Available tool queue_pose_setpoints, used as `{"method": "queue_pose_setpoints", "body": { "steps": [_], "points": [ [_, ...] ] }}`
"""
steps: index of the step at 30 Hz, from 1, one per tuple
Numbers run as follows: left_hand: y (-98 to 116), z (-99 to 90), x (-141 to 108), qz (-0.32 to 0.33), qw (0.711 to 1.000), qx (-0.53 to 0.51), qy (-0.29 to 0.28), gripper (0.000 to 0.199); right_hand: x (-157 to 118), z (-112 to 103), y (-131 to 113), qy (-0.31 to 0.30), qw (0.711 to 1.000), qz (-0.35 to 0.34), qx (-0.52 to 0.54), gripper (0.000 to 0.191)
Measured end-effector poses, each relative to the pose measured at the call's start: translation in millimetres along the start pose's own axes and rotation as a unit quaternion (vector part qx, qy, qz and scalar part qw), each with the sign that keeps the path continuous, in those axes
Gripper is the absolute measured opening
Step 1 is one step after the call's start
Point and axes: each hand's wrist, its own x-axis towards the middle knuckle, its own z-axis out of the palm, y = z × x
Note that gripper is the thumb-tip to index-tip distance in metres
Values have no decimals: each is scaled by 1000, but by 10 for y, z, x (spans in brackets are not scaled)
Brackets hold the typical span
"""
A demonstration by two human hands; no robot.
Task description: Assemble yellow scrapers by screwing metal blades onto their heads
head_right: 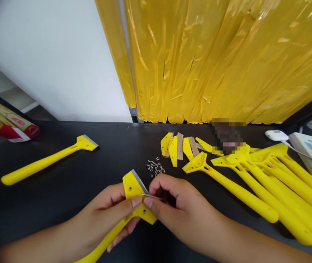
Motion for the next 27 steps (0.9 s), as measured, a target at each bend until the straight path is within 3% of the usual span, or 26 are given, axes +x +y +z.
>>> {"method": "queue_pose_setpoints", "body": {
  "steps": [14,17,20,22,24,26,27],
  "points": [
    [26,-40,31,0,999,-35,10,36,1,-33,-39,-1,1000,1,16,25],
    [39,-41,26,1,999,-32,25,32,-8,-43,-42,35,999,-18,-4,24],
    [89,-20,-38,16,998,-11,57,32,-63,-72,-65,84,995,-40,-41,37],
    [153,-7,-118,42,995,51,76,37,-119,-86,-105,83,994,-45,-57,46],
    [217,-5,-213,104,971,192,99,37,-173,-75,-151,53,996,-47,-48,45],
    [247,-14,-297,208,906,352,109,24,-207,-28,-178,19,999,-33,4,41],
    [242,-20,-329,246,865,428,92,35,-216,9,-180,7,999,-13,49,43]
  ]
}}
